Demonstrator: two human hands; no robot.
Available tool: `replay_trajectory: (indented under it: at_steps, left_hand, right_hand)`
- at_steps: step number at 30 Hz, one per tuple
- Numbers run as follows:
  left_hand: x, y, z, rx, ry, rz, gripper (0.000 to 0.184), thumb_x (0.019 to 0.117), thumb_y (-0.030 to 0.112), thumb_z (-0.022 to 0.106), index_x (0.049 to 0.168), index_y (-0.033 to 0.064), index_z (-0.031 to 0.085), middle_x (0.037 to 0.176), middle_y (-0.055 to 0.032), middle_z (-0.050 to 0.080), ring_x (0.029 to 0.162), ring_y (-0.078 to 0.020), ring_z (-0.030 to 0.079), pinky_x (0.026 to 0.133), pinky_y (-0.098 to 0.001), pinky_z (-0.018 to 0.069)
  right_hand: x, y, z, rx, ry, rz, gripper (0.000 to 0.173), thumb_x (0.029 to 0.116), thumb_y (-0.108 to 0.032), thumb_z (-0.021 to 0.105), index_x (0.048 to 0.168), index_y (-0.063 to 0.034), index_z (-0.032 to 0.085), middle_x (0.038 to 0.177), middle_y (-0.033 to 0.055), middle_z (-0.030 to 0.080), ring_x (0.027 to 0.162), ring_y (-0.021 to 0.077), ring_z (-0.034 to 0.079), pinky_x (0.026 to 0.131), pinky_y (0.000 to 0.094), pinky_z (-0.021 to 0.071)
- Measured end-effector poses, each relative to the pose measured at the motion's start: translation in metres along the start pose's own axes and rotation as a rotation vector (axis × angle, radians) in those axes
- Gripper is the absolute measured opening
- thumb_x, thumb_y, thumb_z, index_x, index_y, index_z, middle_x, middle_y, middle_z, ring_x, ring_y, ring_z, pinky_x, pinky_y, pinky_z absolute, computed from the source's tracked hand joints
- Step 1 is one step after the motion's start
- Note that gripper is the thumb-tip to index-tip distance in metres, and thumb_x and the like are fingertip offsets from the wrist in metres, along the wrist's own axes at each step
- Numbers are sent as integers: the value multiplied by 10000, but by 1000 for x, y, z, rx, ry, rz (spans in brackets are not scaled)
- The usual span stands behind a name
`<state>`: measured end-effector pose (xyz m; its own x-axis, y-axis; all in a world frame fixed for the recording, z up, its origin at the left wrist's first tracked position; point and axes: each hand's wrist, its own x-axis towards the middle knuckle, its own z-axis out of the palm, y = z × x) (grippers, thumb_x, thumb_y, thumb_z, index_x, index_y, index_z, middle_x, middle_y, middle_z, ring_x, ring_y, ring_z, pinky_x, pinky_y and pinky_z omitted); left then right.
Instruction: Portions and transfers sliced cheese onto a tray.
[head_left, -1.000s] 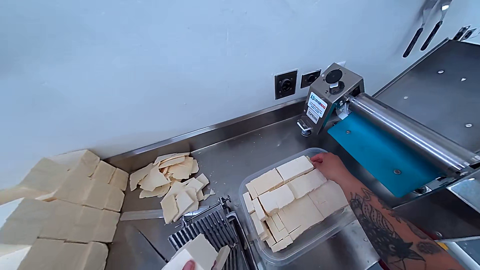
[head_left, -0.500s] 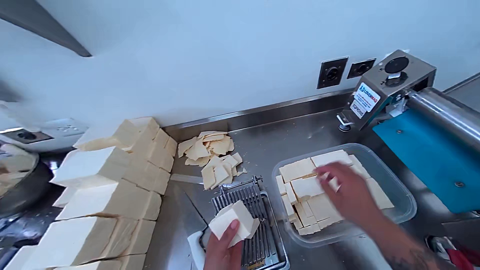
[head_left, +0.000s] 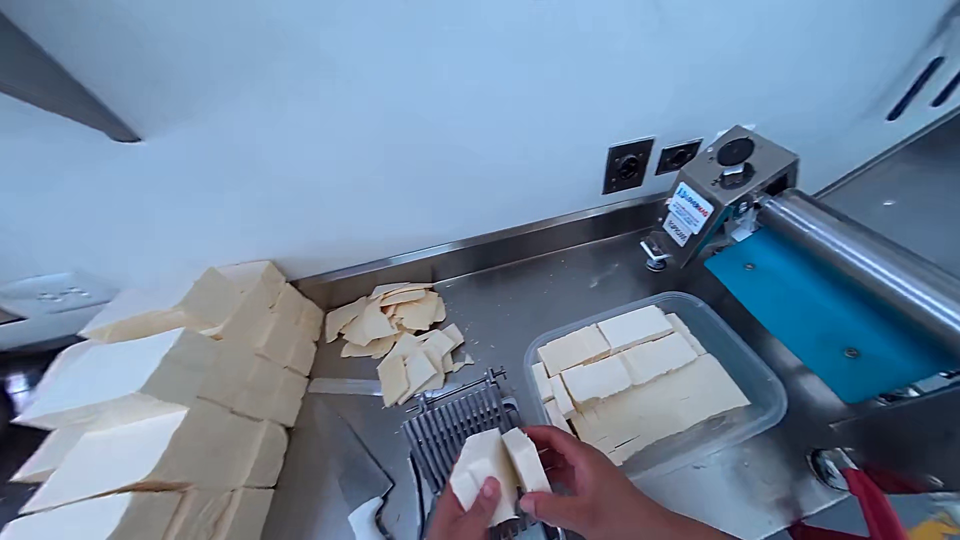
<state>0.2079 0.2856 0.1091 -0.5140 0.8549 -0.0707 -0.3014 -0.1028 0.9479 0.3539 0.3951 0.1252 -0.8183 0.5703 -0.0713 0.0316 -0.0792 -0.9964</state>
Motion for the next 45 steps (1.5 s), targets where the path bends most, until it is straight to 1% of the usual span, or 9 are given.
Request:
replay_trajectory:
  at_steps: [5, 9, 15, 20, 25, 31, 35, 39, 45]
  left_hand:
    - [7, 4, 6, -35, 185, -25, 165, 1050, 66, 374, 1191, 60, 460, 923, 100, 706, 865, -4, 702, 857, -236, 595]
    - [7, 4, 6, -34, 211, -23, 174, 1053, 83, 370, 1210, 57, 440, 954, 90, 701, 889, -6, 701, 869, -238, 593]
    - [7, 3, 3, -37, 178, -21, 181, 1041, 79, 396, 1212, 52, 449, 990, 72, 707, 923, -23, 701, 883, -248, 590]
    - [7, 3, 4, -20, 182, -32, 188, 1037, 73, 393, 1217, 65, 445, 982, 87, 706, 911, -14, 701, 878, -238, 590]
    - [6, 4, 2, -8, 184, -19, 204, 1029, 78, 419, 1228, 48, 448, 998, 68, 706, 921, -28, 702, 881, -251, 590]
    - [6, 3, 7, 18, 176, -45, 256, 1046, 152, 389, 1247, 1, 438, 990, 40, 680, 900, -45, 694, 855, -269, 596]
    - [1, 1, 4, 31, 136, -5, 322, 988, 183, 568, 1233, 5, 460, 961, 68, 704, 879, -26, 705, 851, -252, 601]
    - [2, -6, 2, 191, -82, 121, 897, 876, 525, 731, 1378, -107, 340, 1108, 55, 682, 994, -1, 678, 905, -242, 588]
    - [14, -6, 0, 247, -132, 139, 855, 930, 682, 527, 1367, -45, 418, 1051, 67, 655, 901, -16, 661, 806, -241, 590]
  right_hand:
    - [-2, 3, -60, -117, 460, 38, 620, 881, -236, 781, 1407, -22, 532, 1184, 98, 679, 987, 164, 693, 863, 345, 594]
    - [-1, 20, -138, -679, 789, 151, 755, 855, -306, 843, 1451, -2, 495, 1311, 269, 587, 1137, 412, 625, 926, 578, 536]
    - [-4, 27, -159, -772, 545, 245, 721, 867, -311, 837, 1459, -43, 525, 1427, 190, 548, 1217, 336, 611, 1013, 491, 526]
    - [5, 30, -165, -810, 612, 137, 510, 826, -144, 869, 1282, -20, 679, 1202, 181, 683, 990, 292, 709, 886, 462, 597]
    - [-2, 16, -153, -938, 577, 39, 574, 760, -202, 917, 1258, -26, 693, 1198, 223, 667, 1131, 428, 614, 958, 609, 508]
    - [19, 10, -125, -832, 124, 281, 193, 998, -233, 683, 1029, -68, 777, 927, 80, 743, 864, 190, 690, 844, 419, 547]
    - [7, -20, -89, -730, 85, 209, 308, 986, -339, 689, 1097, -60, 755, 980, 99, 741, 909, 206, 697, 859, 434, 555]
    - [-2, -10, -27, -363, -84, -212, 732, 948, -405, 703, 1516, -10, 463, 1413, 168, 605, 1267, 220, 623, 1067, 396, 529]
    - [-5, 10, -7, -103, 80, -298, 695, 892, -197, 770, 1427, 102, 442, 1201, 193, 668, 1058, 198, 699, 926, 351, 585]
